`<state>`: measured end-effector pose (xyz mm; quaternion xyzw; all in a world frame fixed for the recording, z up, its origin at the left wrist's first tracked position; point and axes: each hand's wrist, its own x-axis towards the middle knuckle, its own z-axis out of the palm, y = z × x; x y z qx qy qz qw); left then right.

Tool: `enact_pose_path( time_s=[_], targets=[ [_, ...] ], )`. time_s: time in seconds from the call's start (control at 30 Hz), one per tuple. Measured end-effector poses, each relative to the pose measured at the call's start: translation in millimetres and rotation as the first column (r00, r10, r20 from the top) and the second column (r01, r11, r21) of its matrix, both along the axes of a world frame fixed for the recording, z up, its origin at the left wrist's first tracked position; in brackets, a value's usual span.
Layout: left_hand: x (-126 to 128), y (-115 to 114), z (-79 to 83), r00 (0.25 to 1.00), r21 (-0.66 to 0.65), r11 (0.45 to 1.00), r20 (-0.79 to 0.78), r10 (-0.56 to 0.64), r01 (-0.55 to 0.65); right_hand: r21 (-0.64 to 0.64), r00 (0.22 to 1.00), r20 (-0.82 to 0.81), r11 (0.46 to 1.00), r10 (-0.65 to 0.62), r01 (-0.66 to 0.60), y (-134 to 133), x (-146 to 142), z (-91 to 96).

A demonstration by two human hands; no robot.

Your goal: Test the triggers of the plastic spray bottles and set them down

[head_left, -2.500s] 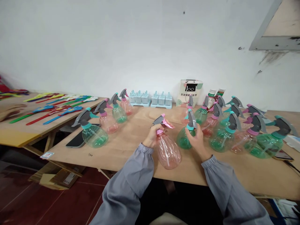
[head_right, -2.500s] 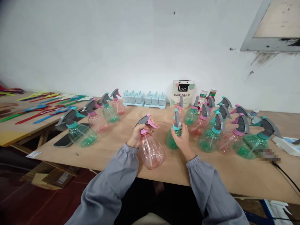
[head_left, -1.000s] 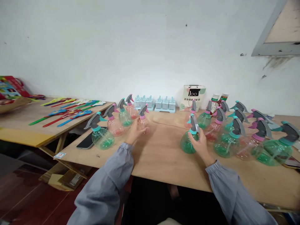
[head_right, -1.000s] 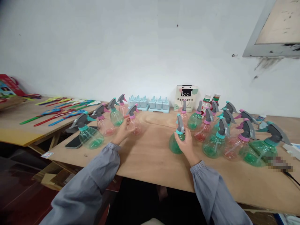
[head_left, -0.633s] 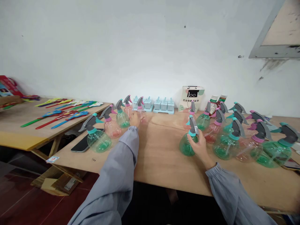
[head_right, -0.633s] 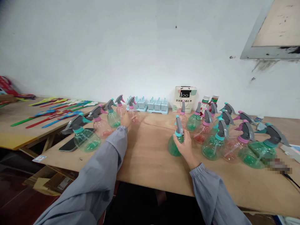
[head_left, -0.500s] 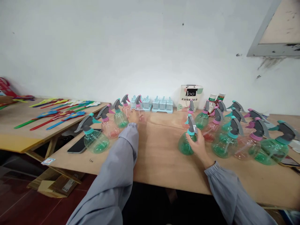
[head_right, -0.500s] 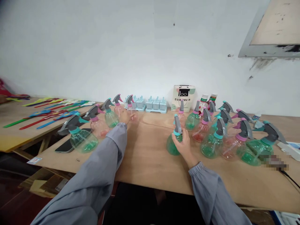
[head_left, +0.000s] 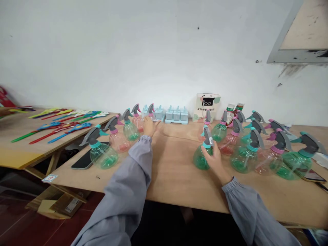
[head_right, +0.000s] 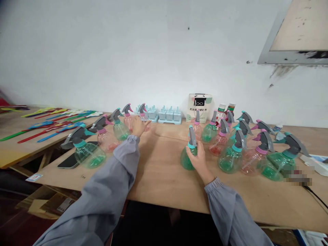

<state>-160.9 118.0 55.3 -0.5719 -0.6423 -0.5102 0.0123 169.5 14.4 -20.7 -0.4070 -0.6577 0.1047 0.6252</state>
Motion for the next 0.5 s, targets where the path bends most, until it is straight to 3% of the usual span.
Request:
enact_pose_path(
  time_s=[0.03,0.1,0.17,0.2,0.27,0.3,0.37,0.5],
  targets=[
    [11,-8,1.9,0.999,0.000,0.999,0.006,-0.040,0.040,-0.020,1.000,-0.004,0.999,0.026,-0.026,0,-2,-1.0],
    [38,-31,3.6,0.949,-0.019,0.951,0.067,-0.307,0.309,-0.066,0.997,-0.001,0.995,0.081,-0.081,-1,-7,-3.9],
    [67,-59,0.7,0.781,-0.072,0.779,0.108,-0.614,0.623,-0.101,0.993,0.016,0.989,0.114,-0.111,-3,-14,-7.4],
    [80,-73,-2.3,0.690,-0.084,0.685,0.120,-0.714,0.723,-0.114,0.991,0.033,0.986,0.130,-0.126,-5,-18,-9.1],
    [102,-98,-10.3,0.555,-0.097,0.547,0.155,-0.817,0.832,-0.119,0.979,0.077,0.977,0.188,-0.178,-9,-26,-12.1],
    [110,-108,-14.3,0.524,-0.084,0.518,0.184,-0.831,0.851,-0.116,0.969,0.100,0.970,0.227,-0.215,-12,-30,-13.2],
    [121,-120,-20.5,0.527,-0.033,0.539,0.267,-0.807,0.841,-0.120,0.939,0.145,0.948,0.311,-0.296,-17,-37,-14.3],
    [125,-128,-21.6,0.622,0.060,0.677,0.342,-0.704,0.734,-0.210,0.831,0.215,0.855,0.513,-0.474,-19,-39,-9.1]
  ],
)
